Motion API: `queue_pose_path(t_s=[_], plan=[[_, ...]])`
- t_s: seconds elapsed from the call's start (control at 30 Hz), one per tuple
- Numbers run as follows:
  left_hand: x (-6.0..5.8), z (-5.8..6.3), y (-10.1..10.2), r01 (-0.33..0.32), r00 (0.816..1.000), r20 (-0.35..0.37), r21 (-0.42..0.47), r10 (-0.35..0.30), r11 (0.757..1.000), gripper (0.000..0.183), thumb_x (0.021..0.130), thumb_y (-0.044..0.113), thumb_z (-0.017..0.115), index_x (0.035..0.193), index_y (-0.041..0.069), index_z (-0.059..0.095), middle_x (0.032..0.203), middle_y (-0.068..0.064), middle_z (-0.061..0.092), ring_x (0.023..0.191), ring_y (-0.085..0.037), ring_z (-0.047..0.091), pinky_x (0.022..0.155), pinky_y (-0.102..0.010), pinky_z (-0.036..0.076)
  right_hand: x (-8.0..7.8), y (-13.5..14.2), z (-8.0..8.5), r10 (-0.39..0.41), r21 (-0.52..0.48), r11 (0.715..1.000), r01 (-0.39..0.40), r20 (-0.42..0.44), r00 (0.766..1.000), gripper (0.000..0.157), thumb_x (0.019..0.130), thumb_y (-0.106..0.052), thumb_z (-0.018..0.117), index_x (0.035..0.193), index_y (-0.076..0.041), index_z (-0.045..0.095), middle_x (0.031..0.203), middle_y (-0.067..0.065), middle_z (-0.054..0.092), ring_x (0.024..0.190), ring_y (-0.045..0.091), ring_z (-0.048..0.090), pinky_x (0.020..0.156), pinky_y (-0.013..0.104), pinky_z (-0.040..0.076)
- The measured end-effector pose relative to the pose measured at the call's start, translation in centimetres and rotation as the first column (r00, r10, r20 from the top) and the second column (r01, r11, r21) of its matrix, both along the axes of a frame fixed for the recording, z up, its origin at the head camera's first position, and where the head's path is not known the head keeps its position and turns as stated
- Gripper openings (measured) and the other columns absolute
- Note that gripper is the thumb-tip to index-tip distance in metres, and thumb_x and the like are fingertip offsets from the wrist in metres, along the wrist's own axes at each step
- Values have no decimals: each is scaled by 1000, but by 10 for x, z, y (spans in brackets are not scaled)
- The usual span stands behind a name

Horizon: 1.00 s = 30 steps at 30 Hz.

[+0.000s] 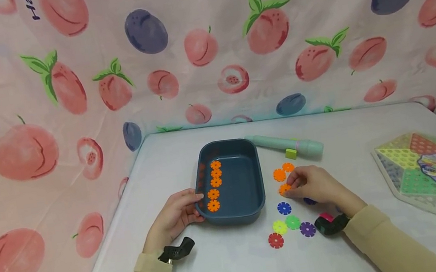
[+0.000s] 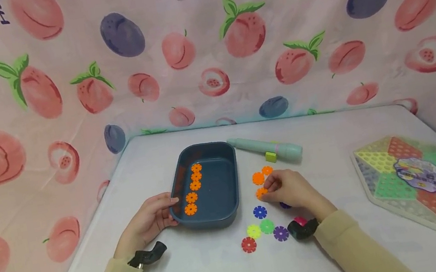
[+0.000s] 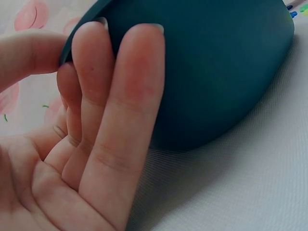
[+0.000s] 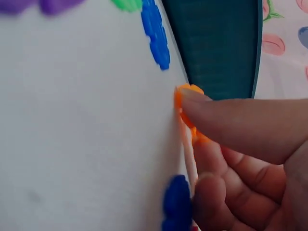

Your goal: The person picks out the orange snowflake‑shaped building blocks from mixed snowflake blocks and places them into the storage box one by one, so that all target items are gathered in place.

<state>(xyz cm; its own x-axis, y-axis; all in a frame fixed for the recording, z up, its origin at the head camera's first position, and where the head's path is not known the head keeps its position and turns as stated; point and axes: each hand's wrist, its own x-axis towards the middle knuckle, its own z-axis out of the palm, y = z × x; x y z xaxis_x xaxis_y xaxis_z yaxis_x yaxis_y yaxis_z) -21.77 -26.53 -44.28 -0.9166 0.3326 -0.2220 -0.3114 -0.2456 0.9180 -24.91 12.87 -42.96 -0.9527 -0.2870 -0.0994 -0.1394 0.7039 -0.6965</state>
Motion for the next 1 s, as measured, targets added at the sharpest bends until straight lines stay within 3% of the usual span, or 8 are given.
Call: queue_pose_path(t_s=[0.2,0.4,0.53,0.77,0.87,1.0], plan=[[0,0,2,7,1000,-6,-1,-7,1000,8,99,11,64,103,4,64,84,-10,70,59,-15,63,68,-34,62,-5,6,12,59,-6,998,-59,-14,998,27,89,-29,82,106,-11,72,87,0,65,79,21,58,70,33,52],[0,2,0,0,1000,-6,0,0,1000,12,98,11,65,104,1,62,83,-10,70,58,-15,62,67,-34,62,-18,-3,37,77,-69,995,-79,-19,997,33,94,-30,76,120,-11,71,96,5,67,82,26,62,70,38,57],[0,2,-2,12,1000,-6,8,-12,1000,8,98,11,65,101,4,63,83,-9,70,58,-14,63,67,-35,62,-25,-23,56,49,-76,996,-48,6,999,41,93,-38,76,127,-17,69,100,7,67,87,30,63,73,44,59],[0,0,-4,8,1000,-1,2,-8,1000,4,98,11,65,98,6,63,82,-9,70,58,-15,63,67,-35,62,-36,-65,83,74,-106,991,-75,-22,997,39,96,-40,73,129,-19,71,102,4,72,85,31,64,73,40,58],[0,0,-4,5,1000,0,5,-5,1000,8,98,11,66,102,4,63,83,-10,70,58,-15,63,67,-35,62,-45,-81,88,82,-143,987,-81,2,997,35,98,-39,70,125,-17,73,104,4,74,90,33,65,77,40,58],[-1,0,-2,8,1000,1,15,-8,1000,11,98,10,65,105,2,63,83,-10,70,58,-15,63,67,-35,62,-60,-98,87,79,-111,991,-75,31,996,31,98,-36,71,119,-14,75,101,4,75,91,33,69,78,40,58]])
